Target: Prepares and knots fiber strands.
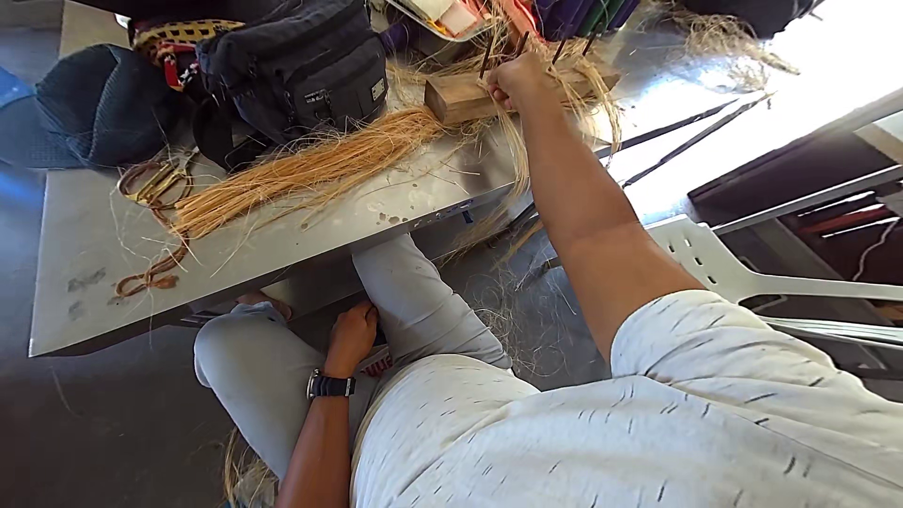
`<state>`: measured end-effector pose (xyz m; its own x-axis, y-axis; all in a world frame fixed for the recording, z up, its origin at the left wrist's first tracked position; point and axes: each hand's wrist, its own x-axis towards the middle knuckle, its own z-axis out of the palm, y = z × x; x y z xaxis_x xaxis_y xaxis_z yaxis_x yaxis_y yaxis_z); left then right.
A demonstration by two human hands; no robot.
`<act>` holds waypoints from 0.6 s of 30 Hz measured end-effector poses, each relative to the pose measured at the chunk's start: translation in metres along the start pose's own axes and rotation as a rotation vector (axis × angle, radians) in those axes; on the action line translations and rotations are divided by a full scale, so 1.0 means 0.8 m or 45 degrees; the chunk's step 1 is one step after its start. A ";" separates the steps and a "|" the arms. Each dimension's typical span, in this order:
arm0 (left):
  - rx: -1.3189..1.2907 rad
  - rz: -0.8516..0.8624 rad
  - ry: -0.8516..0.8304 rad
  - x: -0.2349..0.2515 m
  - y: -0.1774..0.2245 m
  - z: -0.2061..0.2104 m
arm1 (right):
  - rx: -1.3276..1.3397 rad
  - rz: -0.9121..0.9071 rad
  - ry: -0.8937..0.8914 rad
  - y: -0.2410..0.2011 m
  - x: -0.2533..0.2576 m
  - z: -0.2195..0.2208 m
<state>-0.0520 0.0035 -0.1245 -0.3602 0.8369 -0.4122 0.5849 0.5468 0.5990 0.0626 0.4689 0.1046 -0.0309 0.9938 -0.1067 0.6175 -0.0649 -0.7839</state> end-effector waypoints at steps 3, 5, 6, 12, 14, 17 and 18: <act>0.018 0.002 -0.008 0.000 0.000 0.000 | -0.043 -0.010 -0.010 0.001 -0.002 -0.002; 0.027 -0.002 -0.013 0.001 0.000 0.001 | -0.052 -0.015 -0.012 0.002 -0.002 -0.002; 0.027 -0.004 -0.014 0.001 0.001 0.001 | -0.065 -0.022 -0.015 0.003 -0.001 -0.002; 0.046 -0.022 -0.038 0.001 0.001 0.002 | -0.178 -0.082 -0.007 0.001 0.000 -0.001; 0.056 -0.029 -0.051 0.001 0.002 0.002 | -0.185 -0.082 0.002 0.000 0.000 0.001; 0.074 -0.036 -0.065 0.001 0.003 0.002 | -0.169 -0.062 0.007 0.000 0.008 0.003; 0.076 -0.034 -0.066 0.001 0.002 0.002 | -0.164 -0.057 0.009 0.000 0.010 0.003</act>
<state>-0.0497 0.0048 -0.1250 -0.3390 0.8187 -0.4635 0.6185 0.5652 0.5459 0.0608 0.4764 0.1022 -0.0556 0.9961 -0.0684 0.7114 -0.0086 -0.7027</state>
